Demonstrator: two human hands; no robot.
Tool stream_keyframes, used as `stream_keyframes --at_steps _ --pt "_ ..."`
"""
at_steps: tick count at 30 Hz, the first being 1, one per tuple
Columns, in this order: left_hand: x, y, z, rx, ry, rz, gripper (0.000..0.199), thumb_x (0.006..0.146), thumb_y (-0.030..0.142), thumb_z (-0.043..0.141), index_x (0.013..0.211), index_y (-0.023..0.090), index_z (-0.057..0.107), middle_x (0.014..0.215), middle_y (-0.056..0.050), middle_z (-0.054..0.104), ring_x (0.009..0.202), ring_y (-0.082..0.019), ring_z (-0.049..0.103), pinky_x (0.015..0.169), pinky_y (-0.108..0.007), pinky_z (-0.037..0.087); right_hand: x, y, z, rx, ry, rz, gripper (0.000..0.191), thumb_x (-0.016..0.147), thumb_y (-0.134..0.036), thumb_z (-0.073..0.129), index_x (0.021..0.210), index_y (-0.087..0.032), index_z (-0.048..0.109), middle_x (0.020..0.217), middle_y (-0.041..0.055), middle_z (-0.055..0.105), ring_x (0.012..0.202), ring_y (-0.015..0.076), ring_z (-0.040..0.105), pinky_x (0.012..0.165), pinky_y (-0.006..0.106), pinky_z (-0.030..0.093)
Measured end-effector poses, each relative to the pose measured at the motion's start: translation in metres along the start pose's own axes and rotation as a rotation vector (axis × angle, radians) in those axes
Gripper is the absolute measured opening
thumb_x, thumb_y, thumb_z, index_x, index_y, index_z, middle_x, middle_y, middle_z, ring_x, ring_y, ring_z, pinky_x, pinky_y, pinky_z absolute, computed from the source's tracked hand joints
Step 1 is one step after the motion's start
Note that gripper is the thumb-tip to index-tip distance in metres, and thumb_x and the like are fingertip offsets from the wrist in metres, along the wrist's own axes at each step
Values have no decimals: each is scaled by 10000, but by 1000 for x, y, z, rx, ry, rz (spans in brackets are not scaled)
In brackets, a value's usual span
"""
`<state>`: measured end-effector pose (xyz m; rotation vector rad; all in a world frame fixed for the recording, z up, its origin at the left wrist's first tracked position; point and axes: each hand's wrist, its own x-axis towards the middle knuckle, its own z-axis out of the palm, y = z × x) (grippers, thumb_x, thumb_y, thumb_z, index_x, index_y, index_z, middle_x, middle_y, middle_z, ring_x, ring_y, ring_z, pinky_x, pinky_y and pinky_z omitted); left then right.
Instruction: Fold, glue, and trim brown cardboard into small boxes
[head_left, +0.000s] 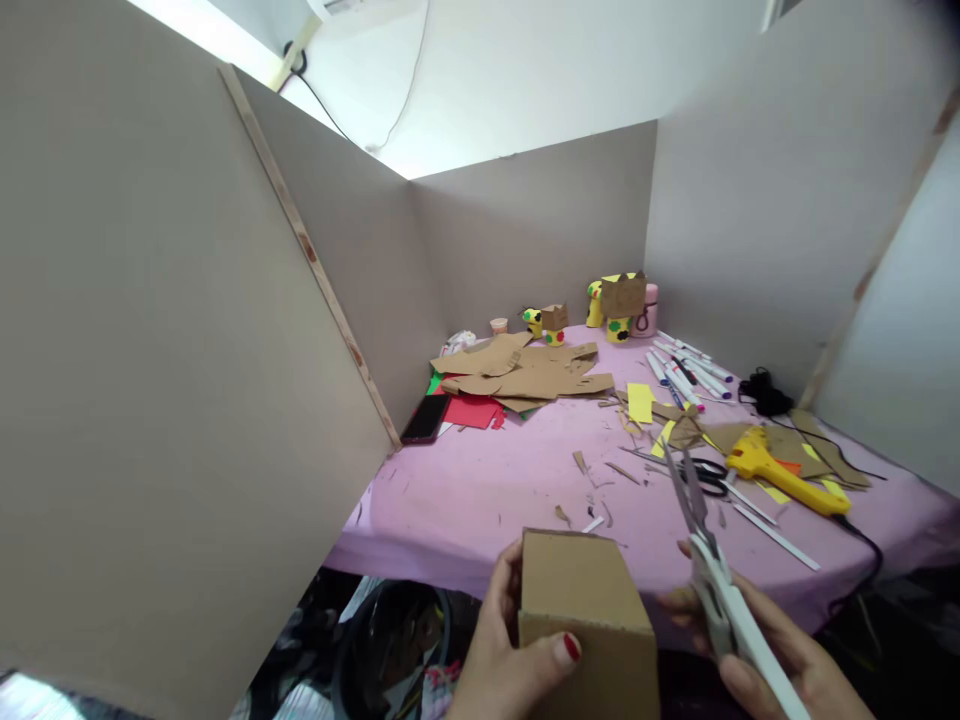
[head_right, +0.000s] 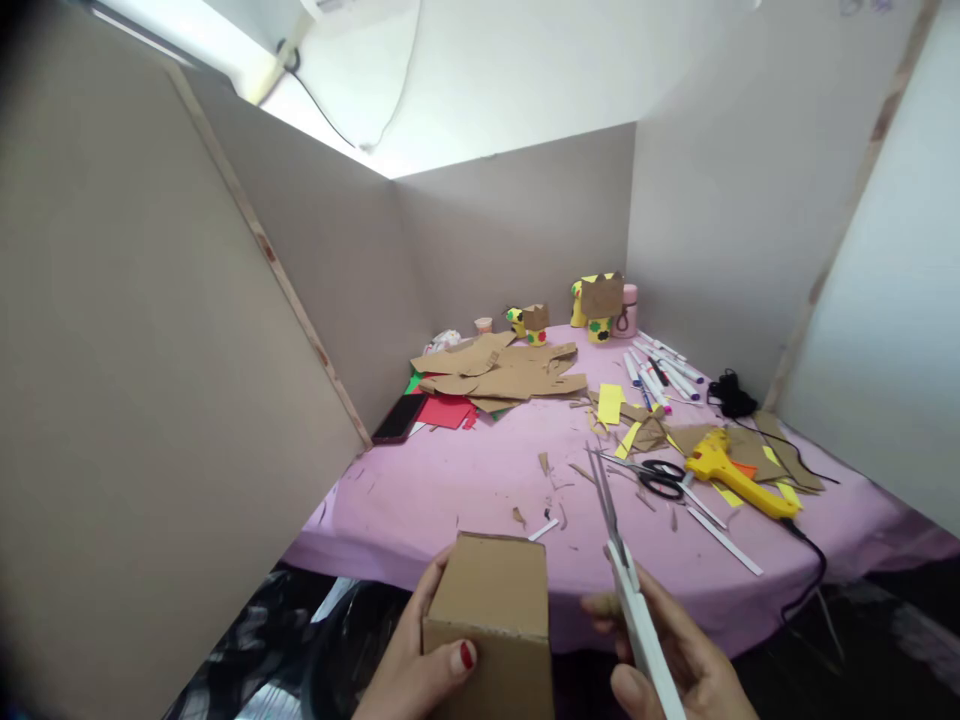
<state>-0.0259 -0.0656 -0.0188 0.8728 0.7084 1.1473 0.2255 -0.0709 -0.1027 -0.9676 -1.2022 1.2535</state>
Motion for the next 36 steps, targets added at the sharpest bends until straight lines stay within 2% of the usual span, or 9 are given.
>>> stream_keyframes --at_steps 5,9,12,16,19,23,28,31,36 --pt "2 -9 5 -34 -34 8 821 567 407 898 1248 203 489 1300 -169 600 1194 -349 572 997 -436 426 9 -11 35 74 45 -83 792 569 -329 886 1307 -304 598 1230 108 705 1143 351 639 920 359 532" --pt "1 -6 8 -12 -78 2 830 600 404 887 1276 216 444 1298 -177 600 1181 -344 585 985 -446 445 14 -21 50 148 84 88 746 545 -330 898 1243 -302 637 1248 100 698 1147 355 636 871 346 564" --pt "1 -5 3 35 -148 21 885 583 515 864 1319 217 471 1362 -184 553 1197 -354 570 970 -442 453 15 -29 51 347 195 271 691 614 -421 848 1254 -283 629 1219 89 718 1136 345 646 910 380 548" --pt "6 -13 -14 136 -8 20 851 622 719 715 1269 187 568 1291 -179 611 1200 -338 556 979 -444 425 15 -33 46 659 245 464 432 700 -416 809 1086 -240 727 945 36 808 881 273 757 832 366 596" --pt "8 -22 -23 155 93 -51 740 725 738 601 1228 195 601 1254 -167 635 1098 -324 614 887 -452 460 18 -34 42 797 197 474 234 697 -344 840 905 -261 771 865 -23 814 791 201 771 786 276 612" --pt "6 -24 -22 233 143 1 626 788 699 563 1146 193 652 1194 -156 670 1072 -326 626 945 -487 415 25 -38 39 983 44 543 256 709 -328 834 934 -222 772 884 -3 813 844 221 765 832 309 611" --pt "2 -17 -10 288 154 38 589 784 677 592 1133 208 667 1210 -136 678 1160 -326 583 997 -454 399 29 -45 46 1161 211 586 239 675 -182 851 897 -210 768 858 -1 816 794 203 767 755 299 622" --pt "0 -15 -5 357 131 98 558 784 617 647 1176 221 636 1181 -110 687 1139 -282 584 979 -387 415 29 -51 54 1142 284 560 212 692 -196 836 889 -231 766 793 -5 815 679 205 765 664 326 627" --pt "2 -18 -2 538 101 147 687 757 598 689 1295 206 524 1160 -124 656 1082 -274 581 959 -391 400 33 -64 66 1098 366 483 125 792 -232 738 915 -218 760 783 33 814 616 210 755 576 312 609"
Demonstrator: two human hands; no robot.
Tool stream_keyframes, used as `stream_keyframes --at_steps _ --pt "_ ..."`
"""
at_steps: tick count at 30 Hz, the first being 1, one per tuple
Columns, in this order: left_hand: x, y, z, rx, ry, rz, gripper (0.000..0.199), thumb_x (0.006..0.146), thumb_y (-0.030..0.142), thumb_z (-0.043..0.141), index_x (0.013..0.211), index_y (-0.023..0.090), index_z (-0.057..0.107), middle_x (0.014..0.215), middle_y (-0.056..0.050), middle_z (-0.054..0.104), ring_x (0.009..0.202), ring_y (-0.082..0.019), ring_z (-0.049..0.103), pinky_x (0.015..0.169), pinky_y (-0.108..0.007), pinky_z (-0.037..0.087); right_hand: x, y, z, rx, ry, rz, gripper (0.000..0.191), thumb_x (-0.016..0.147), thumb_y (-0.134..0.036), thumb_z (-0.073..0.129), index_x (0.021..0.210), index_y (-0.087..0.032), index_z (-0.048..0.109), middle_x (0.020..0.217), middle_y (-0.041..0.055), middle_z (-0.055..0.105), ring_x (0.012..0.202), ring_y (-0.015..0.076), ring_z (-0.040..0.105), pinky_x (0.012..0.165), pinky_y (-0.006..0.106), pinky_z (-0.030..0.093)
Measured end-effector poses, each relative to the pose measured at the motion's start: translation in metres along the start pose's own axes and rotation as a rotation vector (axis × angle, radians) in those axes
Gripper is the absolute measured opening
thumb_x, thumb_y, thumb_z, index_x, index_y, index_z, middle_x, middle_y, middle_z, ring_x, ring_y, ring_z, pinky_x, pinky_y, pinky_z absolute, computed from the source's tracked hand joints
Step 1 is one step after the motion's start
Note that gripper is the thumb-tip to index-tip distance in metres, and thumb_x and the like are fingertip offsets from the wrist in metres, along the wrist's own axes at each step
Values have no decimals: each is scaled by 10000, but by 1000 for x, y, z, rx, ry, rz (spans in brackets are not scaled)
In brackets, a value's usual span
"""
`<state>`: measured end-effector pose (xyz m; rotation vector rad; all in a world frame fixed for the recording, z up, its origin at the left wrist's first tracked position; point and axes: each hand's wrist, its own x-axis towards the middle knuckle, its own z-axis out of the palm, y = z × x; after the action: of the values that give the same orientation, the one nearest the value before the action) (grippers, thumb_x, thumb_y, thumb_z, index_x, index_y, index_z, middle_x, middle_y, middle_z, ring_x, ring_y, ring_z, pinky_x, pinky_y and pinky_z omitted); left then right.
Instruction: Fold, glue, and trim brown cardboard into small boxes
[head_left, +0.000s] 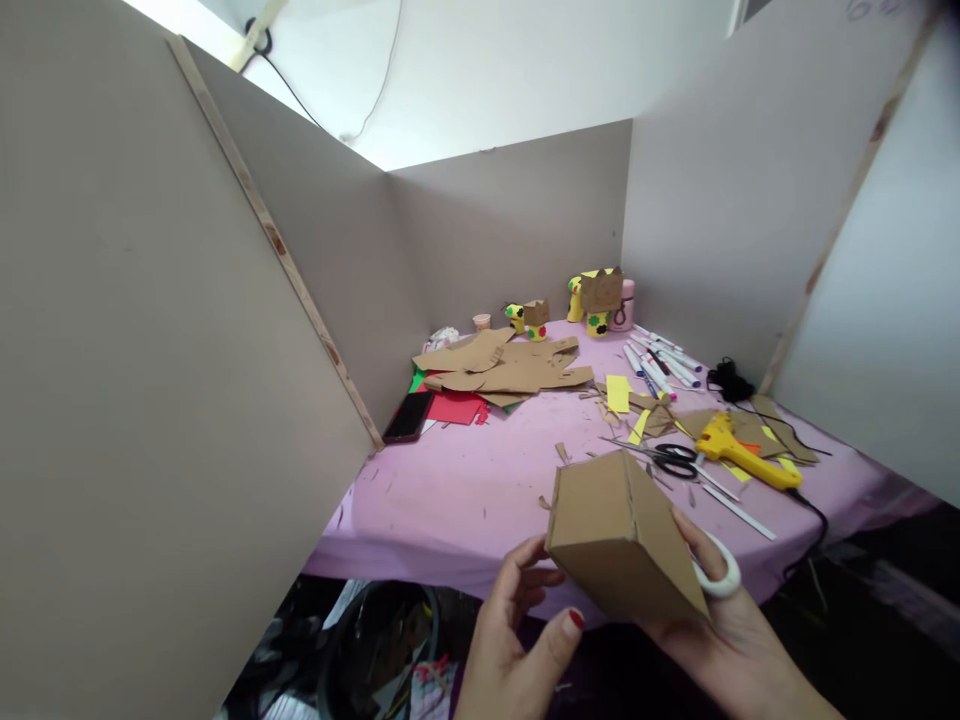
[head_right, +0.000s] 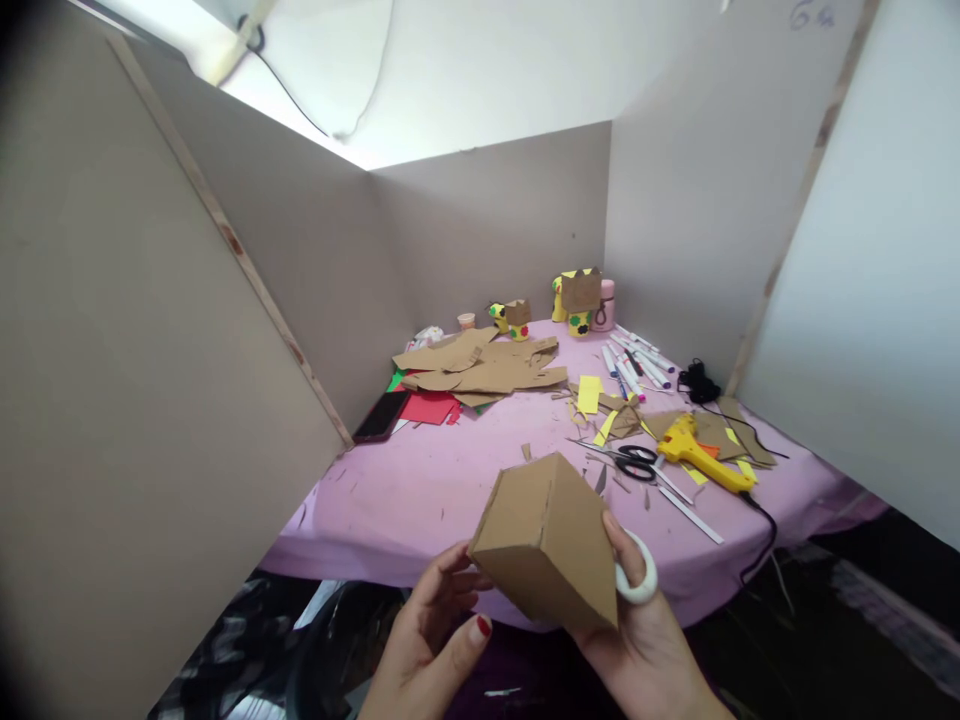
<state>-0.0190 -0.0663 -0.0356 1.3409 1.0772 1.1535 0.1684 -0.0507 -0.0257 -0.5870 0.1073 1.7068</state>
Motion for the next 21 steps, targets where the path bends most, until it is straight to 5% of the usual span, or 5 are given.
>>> stream_keyframes --at_steps 5,15,21 --pt "8 -4 4 47 -24 -8 703 752 586 696 1297 193 491 1170 -131 636 1090 -284 562 942 -398 389 2 2 10 17 -12 29 102 846 -261 680 887 -218 763 779 47 813 625 220 757 588 334 605" --pt "18 -4 12 62 -54 93 400 814 464 676 1105 192 639 1028 -91 696 987 -272 605 909 -369 449 -1 8 11 2 -38 68 101 814 -271 718 855 -202 780 764 55 807 616 225 750 578 331 609" --pt "15 -5 14 -92 -99 124 396 771 403 747 1094 189 665 1015 -76 736 941 -253 648 849 -328 481 -5 10 13 5 -59 75 85 759 -262 762 831 -219 774 706 19 799 581 194 737 569 294 595"
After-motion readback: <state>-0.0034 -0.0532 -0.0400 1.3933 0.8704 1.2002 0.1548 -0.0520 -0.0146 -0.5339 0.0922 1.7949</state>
